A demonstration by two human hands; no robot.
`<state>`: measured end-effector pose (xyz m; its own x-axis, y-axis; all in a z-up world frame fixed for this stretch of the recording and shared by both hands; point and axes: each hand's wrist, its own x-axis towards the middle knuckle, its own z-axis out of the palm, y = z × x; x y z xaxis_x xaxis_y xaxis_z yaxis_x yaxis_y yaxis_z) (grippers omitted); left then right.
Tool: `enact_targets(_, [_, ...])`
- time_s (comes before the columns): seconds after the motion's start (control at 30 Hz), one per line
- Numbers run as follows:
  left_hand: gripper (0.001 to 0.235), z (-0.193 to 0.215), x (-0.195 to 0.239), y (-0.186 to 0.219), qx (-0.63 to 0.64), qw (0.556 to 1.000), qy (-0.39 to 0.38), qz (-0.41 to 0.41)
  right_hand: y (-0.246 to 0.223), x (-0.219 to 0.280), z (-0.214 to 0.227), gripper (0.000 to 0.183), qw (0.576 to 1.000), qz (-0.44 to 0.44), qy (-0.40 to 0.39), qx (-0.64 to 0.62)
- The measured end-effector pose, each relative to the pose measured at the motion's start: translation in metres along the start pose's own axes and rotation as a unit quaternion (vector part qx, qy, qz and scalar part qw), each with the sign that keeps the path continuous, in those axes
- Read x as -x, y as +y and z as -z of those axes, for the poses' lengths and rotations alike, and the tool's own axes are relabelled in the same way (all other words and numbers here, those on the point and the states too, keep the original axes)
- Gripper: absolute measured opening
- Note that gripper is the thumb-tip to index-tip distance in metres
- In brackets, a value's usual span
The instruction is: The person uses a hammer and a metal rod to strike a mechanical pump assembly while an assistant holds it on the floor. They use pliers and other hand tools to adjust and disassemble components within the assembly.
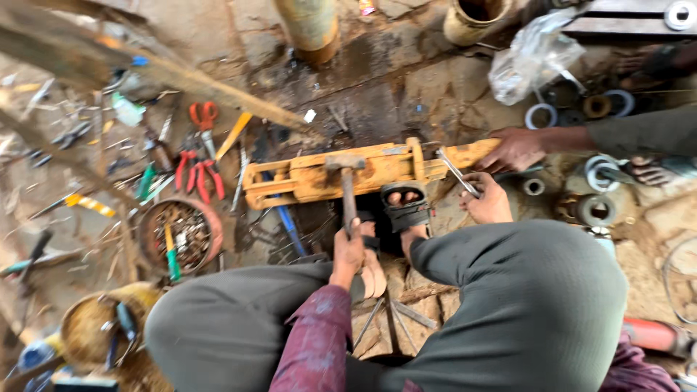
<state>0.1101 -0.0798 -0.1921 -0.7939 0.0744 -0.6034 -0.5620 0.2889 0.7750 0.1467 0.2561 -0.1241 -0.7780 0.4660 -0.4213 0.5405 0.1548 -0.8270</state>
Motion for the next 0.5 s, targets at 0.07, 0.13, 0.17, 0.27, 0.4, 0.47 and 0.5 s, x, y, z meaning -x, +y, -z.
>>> enact_targets(0.07, [0.053, -0.003, -0.001, -0.004, 0.025, 0.999, -0.013, 0.029, -0.032, -0.006, 0.021, 0.034, 0.997, 0.033, -0.055, 0.032])
enact_targets(0.13, [0.054, -0.001, 0.004, -0.006, 0.028, 0.999, -0.017, 0.007, -0.058, -0.022, 0.043, 0.034, 0.986, 0.053, -0.096, 0.124])
enact_targets(0.17, [0.053, 0.000, 0.008, -0.006, 0.022, 0.999, -0.013, -0.031, -0.067, -0.030, 0.046, 0.034, 0.987, 0.049, -0.105, 0.113])
enact_targets(0.27, [0.051, 0.004, 0.010, 0.004, 0.017, 0.998, -0.004, -0.059, -0.081, -0.072, 0.040, 0.033, 0.987, 0.086, -0.092, 0.104])
enact_targets(0.4, [0.046, 0.006, 0.020, 0.018, 0.035, 0.996, -0.009, 0.078, -0.070, -0.136, 0.015, 0.034, 0.974, 0.221, 0.017, 0.037])
enact_targets(0.47, [0.042, 0.008, 0.024, 0.021, 0.035, 0.996, -0.008, 0.077, -0.061, -0.169, 0.003, 0.040, 0.968, 0.214, 0.015, -0.132])
enact_targets(0.5, [0.039, 0.009, 0.026, 0.022, 0.033, 0.998, -0.007, 0.062, -0.056, -0.186, -0.006, 0.042, 0.952, 0.173, -0.011, -0.253])
